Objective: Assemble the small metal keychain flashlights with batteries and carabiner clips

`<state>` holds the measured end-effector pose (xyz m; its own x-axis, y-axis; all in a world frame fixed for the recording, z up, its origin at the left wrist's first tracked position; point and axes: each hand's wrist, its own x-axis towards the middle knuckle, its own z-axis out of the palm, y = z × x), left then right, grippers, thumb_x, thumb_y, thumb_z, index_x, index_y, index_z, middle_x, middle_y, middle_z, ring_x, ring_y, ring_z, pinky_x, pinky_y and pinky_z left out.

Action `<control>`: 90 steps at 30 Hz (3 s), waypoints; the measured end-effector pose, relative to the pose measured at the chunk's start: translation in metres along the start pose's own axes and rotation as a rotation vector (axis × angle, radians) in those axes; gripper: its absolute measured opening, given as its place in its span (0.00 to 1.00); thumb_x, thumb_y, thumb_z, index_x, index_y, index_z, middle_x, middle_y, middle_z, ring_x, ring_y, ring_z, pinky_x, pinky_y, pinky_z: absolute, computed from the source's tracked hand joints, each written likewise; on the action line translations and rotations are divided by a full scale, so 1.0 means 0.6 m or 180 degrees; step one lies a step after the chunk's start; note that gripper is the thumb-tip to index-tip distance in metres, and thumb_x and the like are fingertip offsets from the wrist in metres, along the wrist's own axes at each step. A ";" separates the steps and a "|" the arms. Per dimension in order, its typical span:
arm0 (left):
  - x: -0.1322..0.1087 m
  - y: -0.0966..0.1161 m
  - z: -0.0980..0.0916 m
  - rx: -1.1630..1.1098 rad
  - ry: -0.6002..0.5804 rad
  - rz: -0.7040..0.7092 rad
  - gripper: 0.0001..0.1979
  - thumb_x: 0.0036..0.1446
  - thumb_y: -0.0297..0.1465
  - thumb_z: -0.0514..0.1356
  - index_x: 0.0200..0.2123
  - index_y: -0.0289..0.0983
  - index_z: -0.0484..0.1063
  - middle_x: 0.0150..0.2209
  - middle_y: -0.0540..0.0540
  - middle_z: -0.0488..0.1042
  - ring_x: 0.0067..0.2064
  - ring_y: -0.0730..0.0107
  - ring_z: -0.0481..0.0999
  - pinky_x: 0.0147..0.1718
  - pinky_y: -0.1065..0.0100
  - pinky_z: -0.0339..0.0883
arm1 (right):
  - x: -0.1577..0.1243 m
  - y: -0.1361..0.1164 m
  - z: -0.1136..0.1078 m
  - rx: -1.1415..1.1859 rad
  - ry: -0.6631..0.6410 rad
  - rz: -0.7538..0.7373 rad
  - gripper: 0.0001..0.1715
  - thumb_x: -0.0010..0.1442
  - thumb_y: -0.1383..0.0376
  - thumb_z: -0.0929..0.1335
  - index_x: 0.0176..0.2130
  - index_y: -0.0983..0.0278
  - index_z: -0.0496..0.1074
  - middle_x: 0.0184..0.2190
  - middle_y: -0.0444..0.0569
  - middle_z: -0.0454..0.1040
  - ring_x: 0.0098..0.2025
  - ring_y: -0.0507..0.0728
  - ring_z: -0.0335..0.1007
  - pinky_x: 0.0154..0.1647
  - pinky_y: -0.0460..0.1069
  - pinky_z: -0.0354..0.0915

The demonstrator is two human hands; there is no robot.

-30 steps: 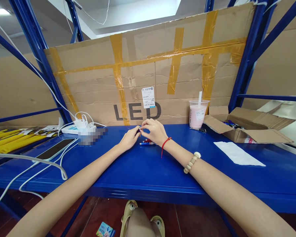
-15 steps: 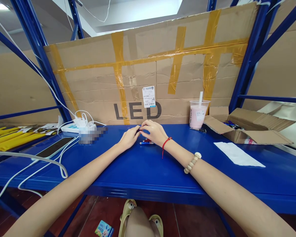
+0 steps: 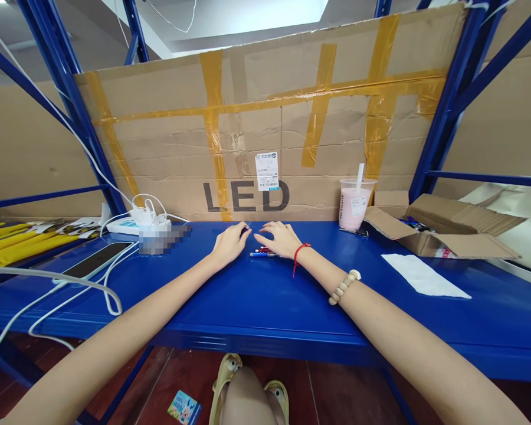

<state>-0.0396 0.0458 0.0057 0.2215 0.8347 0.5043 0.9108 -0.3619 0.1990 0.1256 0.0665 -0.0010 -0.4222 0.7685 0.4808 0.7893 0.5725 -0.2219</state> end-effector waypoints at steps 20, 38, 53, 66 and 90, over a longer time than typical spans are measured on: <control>-0.003 0.003 -0.005 -0.0097 -0.0039 -0.0052 0.10 0.61 0.33 0.46 0.35 0.38 0.65 0.38 0.46 0.73 0.42 0.65 0.71 0.37 0.68 0.63 | -0.004 -0.013 0.003 -0.0036 -0.0643 -0.0352 0.31 0.59 0.46 0.54 0.48 0.61 0.70 0.52 0.52 0.66 0.56 0.60 0.57 0.57 0.58 0.44; -0.003 0.002 -0.002 -0.0011 -0.0002 -0.0065 0.14 0.60 0.38 0.45 0.31 0.38 0.65 0.36 0.47 0.73 0.41 0.66 0.71 0.35 0.68 0.63 | -0.007 -0.008 0.003 -0.0022 -0.0666 -0.0218 0.33 0.59 0.45 0.54 0.48 0.63 0.70 0.53 0.53 0.65 0.56 0.60 0.55 0.58 0.58 0.42; -0.005 0.004 -0.001 0.0051 -0.0038 -0.0050 0.14 0.60 0.38 0.46 0.30 0.38 0.65 0.35 0.48 0.73 0.41 0.66 0.71 0.32 0.69 0.62 | -0.007 -0.009 0.006 -0.0137 -0.0471 -0.0269 0.27 0.61 0.49 0.55 0.42 0.62 0.73 0.47 0.50 0.70 0.50 0.59 0.62 0.54 0.57 0.47; -0.004 0.006 0.001 0.0088 -0.0044 0.0087 0.14 0.60 0.38 0.46 0.31 0.38 0.66 0.35 0.47 0.73 0.40 0.65 0.71 0.32 0.68 0.62 | -0.005 -0.004 0.007 -0.0208 -0.0513 -0.0019 0.28 0.62 0.50 0.53 0.35 0.60 0.74 0.42 0.48 0.73 0.48 0.58 0.63 0.49 0.54 0.51; -0.003 0.006 -0.003 0.0087 -0.0076 0.0075 0.15 0.60 0.38 0.45 0.31 0.37 0.66 0.35 0.47 0.73 0.40 0.65 0.71 0.31 0.68 0.62 | -0.005 -0.002 0.007 -0.0344 -0.0415 0.0198 0.27 0.62 0.52 0.54 0.34 0.59 0.75 0.42 0.47 0.72 0.46 0.57 0.63 0.48 0.54 0.49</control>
<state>-0.0375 0.0423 0.0066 0.2509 0.8359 0.4882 0.9144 -0.3702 0.1640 0.1241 0.0649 -0.0055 -0.4197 0.8360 0.3534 0.8560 0.4941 -0.1520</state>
